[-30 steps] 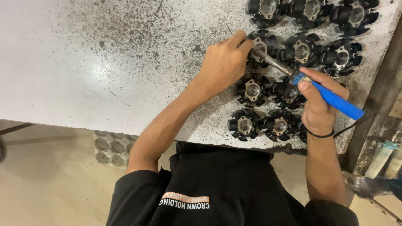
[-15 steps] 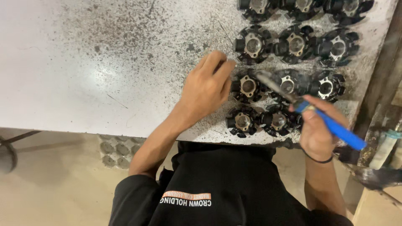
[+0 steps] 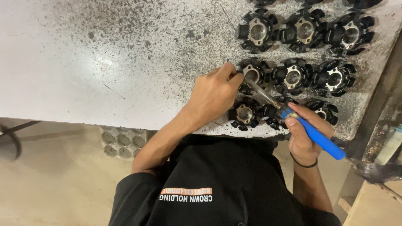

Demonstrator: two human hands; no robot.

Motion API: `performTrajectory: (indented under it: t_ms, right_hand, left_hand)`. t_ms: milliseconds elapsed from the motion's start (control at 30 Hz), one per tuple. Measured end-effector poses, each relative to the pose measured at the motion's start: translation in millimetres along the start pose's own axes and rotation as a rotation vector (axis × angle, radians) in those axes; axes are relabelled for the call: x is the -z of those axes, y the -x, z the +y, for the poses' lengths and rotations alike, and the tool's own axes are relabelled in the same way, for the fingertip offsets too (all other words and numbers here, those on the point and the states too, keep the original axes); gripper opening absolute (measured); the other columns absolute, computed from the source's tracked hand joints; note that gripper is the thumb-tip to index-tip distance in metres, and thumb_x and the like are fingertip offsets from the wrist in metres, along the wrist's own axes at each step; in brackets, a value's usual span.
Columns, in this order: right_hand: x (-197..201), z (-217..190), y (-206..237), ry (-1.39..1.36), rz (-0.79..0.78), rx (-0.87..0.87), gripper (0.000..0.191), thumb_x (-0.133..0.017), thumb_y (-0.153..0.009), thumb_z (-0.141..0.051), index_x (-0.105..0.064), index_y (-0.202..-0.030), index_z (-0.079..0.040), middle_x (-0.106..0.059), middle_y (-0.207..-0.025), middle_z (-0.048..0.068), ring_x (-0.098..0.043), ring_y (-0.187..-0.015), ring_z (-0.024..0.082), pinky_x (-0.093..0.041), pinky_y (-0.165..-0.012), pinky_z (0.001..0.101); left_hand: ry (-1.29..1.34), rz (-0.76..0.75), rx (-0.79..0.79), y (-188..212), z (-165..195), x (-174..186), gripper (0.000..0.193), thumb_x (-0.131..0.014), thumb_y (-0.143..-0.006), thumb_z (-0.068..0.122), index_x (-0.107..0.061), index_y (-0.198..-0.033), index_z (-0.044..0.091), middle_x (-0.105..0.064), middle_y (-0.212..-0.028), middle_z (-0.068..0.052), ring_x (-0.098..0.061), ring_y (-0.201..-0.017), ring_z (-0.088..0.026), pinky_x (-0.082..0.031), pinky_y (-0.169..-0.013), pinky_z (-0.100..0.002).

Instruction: The person arranges black wheel components on the workbench, then uses a blue-handled heated tool to press and seat metal hubs into the center of each wheel, working through them one at a time. At the end they touch the hub of each wheel with a red-wired probe, appearing to test the assembled parts.

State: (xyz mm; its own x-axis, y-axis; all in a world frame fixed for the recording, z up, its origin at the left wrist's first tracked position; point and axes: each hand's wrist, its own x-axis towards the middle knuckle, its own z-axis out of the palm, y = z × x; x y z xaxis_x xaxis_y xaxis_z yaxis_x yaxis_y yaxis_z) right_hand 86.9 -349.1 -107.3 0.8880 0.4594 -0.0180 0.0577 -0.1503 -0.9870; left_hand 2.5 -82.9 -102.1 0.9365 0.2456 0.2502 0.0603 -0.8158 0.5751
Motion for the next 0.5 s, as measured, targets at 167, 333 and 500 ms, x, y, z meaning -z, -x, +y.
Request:
performTrajectory:
  t_ms: [167, 333, 500]
  right_hand:
    - [0, -9, -5, 0.071, -0.061, 0.032, 0.025, -0.072, -0.096, -0.002, -0.072, -0.120, 0.007, -0.074, -0.108, 0.013, -0.067, -0.091, 0.012, -0.051, -0.085, 0.0184]
    - [-4, -12, 2, 0.125, -0.054, -0.034, 0.034, -0.071, -0.091, -0.004, -0.072, -0.124, 0.004, -0.073, -0.103, 0.012, -0.066, -0.083, 0.011, -0.049, -0.077, 0.0196]
    - [-8, 1, 10, 0.051, 0.009, -0.053, 0.033, -0.071, -0.091, -0.004, -0.073, -0.122, 0.006, -0.072, -0.100, 0.011, -0.062, -0.079, 0.010, -0.047, -0.074, 0.0176]
  left_hand:
    - [0.004, -0.020, -0.050, -2, 3, 2, 0.019, -0.068, -0.084, 0.001, -0.071, -0.103, -0.001, -0.058, -0.096, -0.010, -0.069, -0.075, -0.026, -0.058, -0.062, -0.039]
    - [0.137, -0.061, 0.027, -4, 0, 5, 0.016, -0.064, -0.090, -0.002, -0.074, -0.103, -0.004, -0.059, -0.095, -0.012, -0.067, -0.062, -0.024, -0.056, -0.052, -0.034]
    - [0.136, -0.028, 0.015, -8, -2, 2, 0.014, -0.066, -0.089, 0.000, -0.074, -0.100, -0.001, -0.060, -0.096, -0.010, -0.067, -0.064, -0.025, -0.057, -0.056, -0.037]
